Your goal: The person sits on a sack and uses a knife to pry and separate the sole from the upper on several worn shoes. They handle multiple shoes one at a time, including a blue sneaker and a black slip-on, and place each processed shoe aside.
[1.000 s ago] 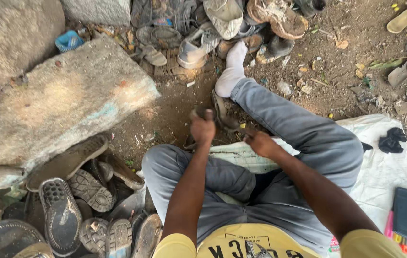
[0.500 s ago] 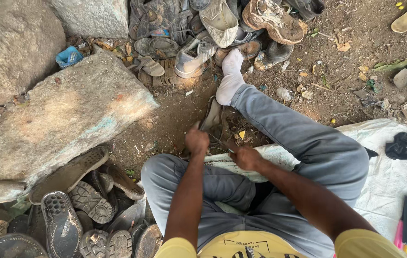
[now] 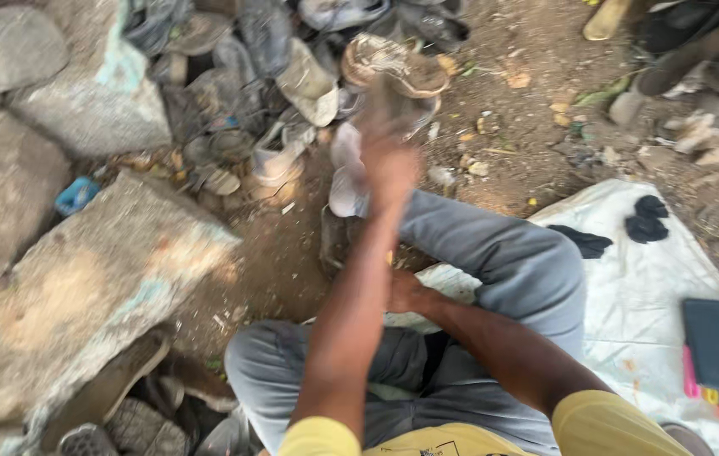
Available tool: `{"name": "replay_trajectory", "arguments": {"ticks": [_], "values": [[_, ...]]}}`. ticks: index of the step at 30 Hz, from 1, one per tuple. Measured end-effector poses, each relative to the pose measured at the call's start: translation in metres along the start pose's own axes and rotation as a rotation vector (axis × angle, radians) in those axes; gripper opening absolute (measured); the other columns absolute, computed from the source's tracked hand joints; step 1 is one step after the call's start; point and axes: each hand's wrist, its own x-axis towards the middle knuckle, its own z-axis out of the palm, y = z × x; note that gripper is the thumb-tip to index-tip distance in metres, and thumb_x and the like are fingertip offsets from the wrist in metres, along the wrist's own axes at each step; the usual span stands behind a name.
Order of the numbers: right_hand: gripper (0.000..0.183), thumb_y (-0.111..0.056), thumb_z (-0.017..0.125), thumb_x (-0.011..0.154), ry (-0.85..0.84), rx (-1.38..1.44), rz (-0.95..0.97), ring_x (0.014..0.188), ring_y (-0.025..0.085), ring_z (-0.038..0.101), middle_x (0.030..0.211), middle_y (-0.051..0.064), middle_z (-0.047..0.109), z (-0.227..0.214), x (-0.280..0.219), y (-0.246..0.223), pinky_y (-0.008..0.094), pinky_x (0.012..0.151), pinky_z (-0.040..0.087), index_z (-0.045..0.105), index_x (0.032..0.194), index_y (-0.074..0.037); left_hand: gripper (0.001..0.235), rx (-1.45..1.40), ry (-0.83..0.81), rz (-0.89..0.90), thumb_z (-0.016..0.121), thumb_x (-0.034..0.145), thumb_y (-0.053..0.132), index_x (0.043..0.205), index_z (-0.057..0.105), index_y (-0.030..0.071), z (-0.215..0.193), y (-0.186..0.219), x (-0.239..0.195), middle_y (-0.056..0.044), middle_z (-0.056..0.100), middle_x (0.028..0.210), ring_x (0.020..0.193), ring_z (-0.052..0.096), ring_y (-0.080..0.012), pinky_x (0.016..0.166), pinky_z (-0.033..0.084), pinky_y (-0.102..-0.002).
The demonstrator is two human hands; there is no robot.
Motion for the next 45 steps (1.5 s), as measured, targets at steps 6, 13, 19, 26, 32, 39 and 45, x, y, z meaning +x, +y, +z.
{"name": "replay_trajectory", "arguments": {"ticks": [6, 13, 19, 26, 32, 39, 45], "values": [[0.051, -0.036, 0.049, 0.104, -0.154, -0.003, 0.163, 0.098, 0.042, 0.068, 0.106, 0.025, 0.069, -0.002, 0.026, 0.029, 0.052, 0.086, 0.053, 0.046, 0.145, -0.006, 0.087, -0.732, -0.551, 0.077, 0.084, 0.097, 0.014, 0.163, 0.028, 0.005, 0.106, 0.128, 0.048, -0.017, 0.032, 0.168, 0.153, 0.043, -0.0325, 0.126, 0.041, -0.042], [0.048, -0.031, 0.047, 0.107, -0.186, -0.361, 0.067, 0.086, 0.042, 0.071, 0.091, 0.025, 0.071, -0.011, 0.008, 0.036, 0.053, 0.08, 0.056, 0.05, 0.141, 0.003, 0.028, 0.74, -0.538, -0.387, 0.058, 0.106, 0.024, 0.115, 0.077, 0.004, -0.081, -0.175, -0.179, -0.03, 0.07, 0.117, 0.106, 0.068, -0.045, 0.089, 0.053, -0.053], [0.05, -0.034, 0.053, 0.101, -0.061, -0.001, 0.373, 0.087, 0.047, 0.07, 0.09, 0.032, 0.072, -0.042, 0.01, 0.011, 0.054, 0.083, 0.055, 0.051, 0.138, 0.0, 0.057, 0.629, -0.559, -1.421, 0.07, 0.088, 0.052, 0.115, 0.072, 0.001, -0.113, -0.17, -0.263, -0.029, 0.068, 0.123, 0.114, 0.065, -0.0449, 0.098, 0.051, -0.054], [0.058, -0.032, 0.056, 0.098, 0.131, 0.02, 0.314, 0.088, 0.052, 0.067, 0.091, 0.034, 0.069, -0.043, -0.005, 0.022, 0.059, 0.083, 0.053, 0.044, 0.15, -0.01, 0.043, 0.613, -0.584, -1.225, 0.073, 0.088, 0.032, 0.114, 0.068, -0.002, -0.13, -0.194, -0.288, -0.026, 0.069, 0.112, 0.095, 0.071, -0.041, 0.081, 0.058, -0.05], [0.057, -0.032, 0.057, 0.098, 0.146, -0.033, 0.336, 0.086, 0.051, 0.068, 0.091, 0.033, 0.069, -0.039, -0.005, 0.022, 0.058, 0.082, 0.054, 0.043, 0.149, -0.012, 0.034, 0.582, -0.259, -1.101, 0.07, 0.091, 0.026, 0.112, 0.065, 0.0, -0.165, -0.177, -0.26, -0.022, 0.068, 0.104, 0.083, 0.072, -0.0405, 0.073, 0.058, -0.051], [0.058, -0.034, 0.055, 0.1, 0.136, -0.042, 0.402, 0.107, 0.05, 0.065, 0.116, 0.031, 0.068, -0.053, -0.006, 0.004, 0.055, 0.097, 0.051, 0.042, 0.153, -0.012, 0.042, 0.759, -0.372, -0.768, 0.066, 0.09, 0.017, 0.127, 0.057, -0.001, -0.165, -0.155, -0.254, -0.022, 0.064, 0.11, 0.075, 0.072, -0.0434, 0.066, 0.059, -0.053], [0.069, -0.037, 0.047, 0.101, -0.013, -0.016, 0.556, 0.112, 0.048, 0.065, 0.132, 0.03, 0.061, -0.061, -0.016, -0.007, 0.049, 0.107, 0.046, 0.026, 0.163, -0.015, 0.028, 0.783, -0.457, -0.772, 0.066, 0.093, 0.026, 0.11, 0.064, 0.004, -0.155, -0.185, -0.264, -0.017, 0.063, 0.114, 0.083, 0.073, -0.04, 0.07, 0.06, -0.051]]}}
